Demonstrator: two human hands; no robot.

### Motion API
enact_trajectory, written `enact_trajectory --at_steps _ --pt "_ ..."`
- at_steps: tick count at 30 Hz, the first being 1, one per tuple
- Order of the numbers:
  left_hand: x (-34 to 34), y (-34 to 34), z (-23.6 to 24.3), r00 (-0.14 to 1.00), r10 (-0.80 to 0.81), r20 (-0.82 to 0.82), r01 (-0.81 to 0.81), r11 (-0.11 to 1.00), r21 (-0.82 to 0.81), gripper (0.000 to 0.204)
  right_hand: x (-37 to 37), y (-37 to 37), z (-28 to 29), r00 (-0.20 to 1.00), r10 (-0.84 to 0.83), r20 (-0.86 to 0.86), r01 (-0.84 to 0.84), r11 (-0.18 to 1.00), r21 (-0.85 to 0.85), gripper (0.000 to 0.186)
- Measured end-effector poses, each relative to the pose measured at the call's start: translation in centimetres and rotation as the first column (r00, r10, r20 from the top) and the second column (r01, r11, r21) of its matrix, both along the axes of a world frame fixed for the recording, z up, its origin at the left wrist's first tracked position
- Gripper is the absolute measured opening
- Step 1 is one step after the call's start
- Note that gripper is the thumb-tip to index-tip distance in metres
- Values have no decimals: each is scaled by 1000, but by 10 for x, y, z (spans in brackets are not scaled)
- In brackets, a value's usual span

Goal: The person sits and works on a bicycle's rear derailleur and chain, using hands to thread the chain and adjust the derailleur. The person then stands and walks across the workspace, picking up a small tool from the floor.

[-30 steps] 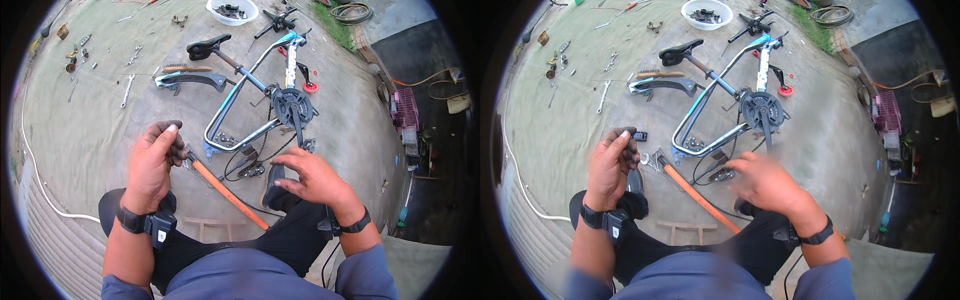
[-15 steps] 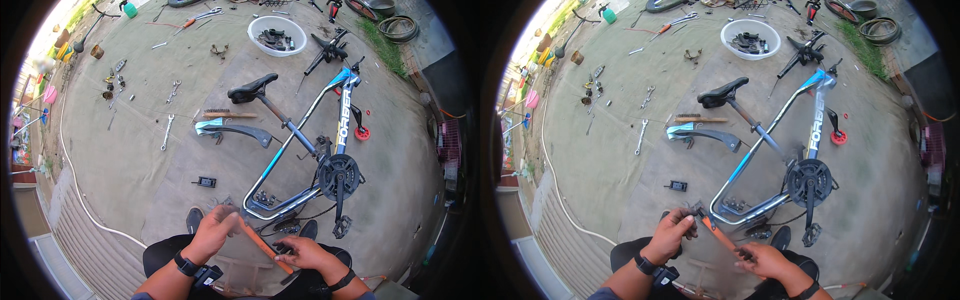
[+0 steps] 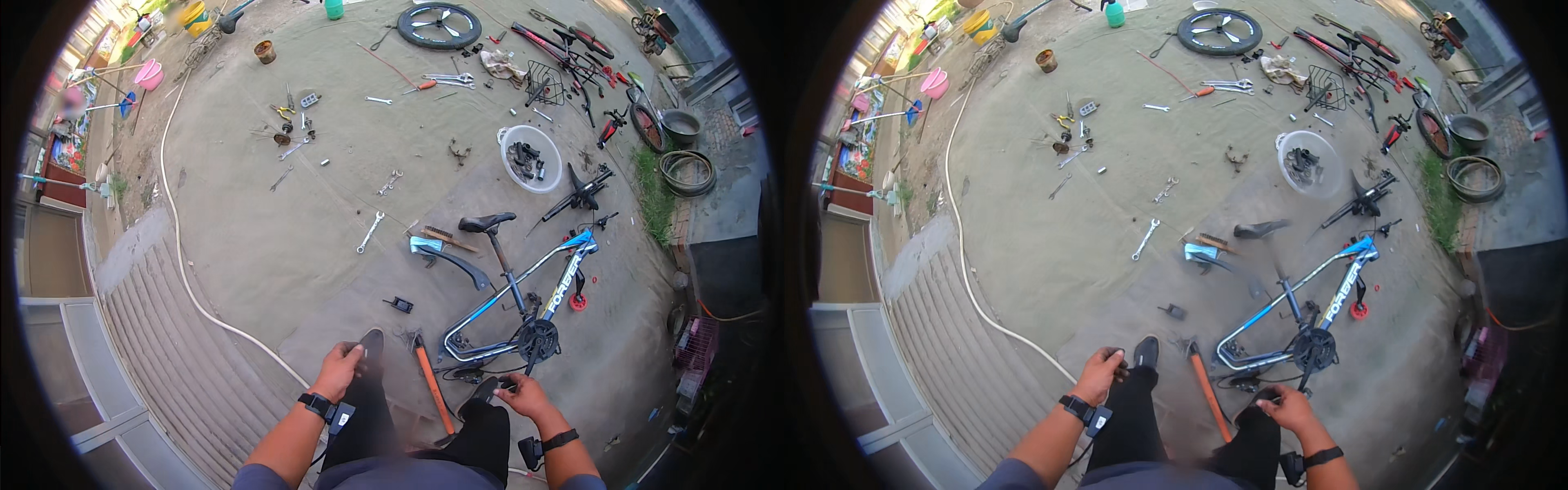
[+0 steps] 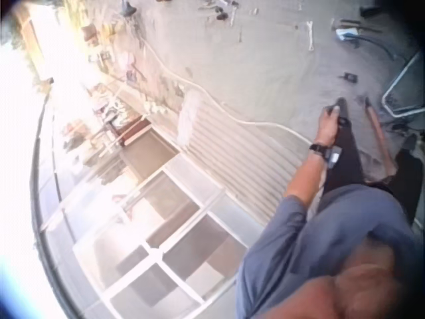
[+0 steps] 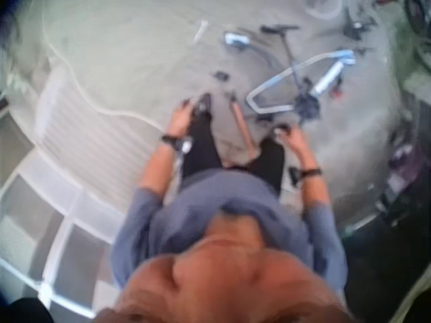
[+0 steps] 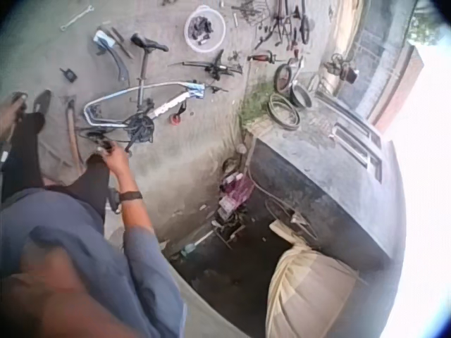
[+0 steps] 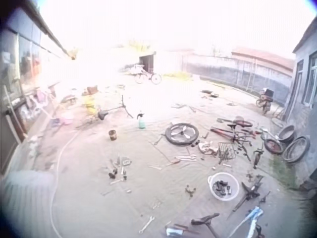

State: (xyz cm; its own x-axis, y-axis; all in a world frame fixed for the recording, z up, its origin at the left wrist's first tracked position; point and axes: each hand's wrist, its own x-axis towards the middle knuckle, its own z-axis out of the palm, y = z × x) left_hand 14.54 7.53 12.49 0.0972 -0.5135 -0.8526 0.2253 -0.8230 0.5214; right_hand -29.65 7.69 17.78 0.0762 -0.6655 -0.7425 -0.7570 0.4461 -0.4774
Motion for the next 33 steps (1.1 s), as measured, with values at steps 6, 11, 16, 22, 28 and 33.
enact_trajectory --at_steps 6,11,16,22,28,33 --pt "179 72 116 968 84 235 -115 986 118 38 58 -82 131 991 -123 56 123 992 8 47" --pt "258 114 149 915 263 307 -324 931 169 42 88 -130 143 970 -233 74 231 972 32 45" --pt "279 62 176 892 303 334 -360 925 120 37 117 -172 145 985 -170 5 169 982 88 46" --pt "316 -46 195 880 246 407 -295 954 61 35 143 -254 116 943 -333 -11 329 924 196 45" --pt "363 -163 220 877 240 416 -291 954 65 35 201 -397 103 959 -281 28 276 955 105 46" --pt "401 -270 222 895 212 392 -268 959 94 36 282 -543 139 967 -208 150 210 978 4 45"
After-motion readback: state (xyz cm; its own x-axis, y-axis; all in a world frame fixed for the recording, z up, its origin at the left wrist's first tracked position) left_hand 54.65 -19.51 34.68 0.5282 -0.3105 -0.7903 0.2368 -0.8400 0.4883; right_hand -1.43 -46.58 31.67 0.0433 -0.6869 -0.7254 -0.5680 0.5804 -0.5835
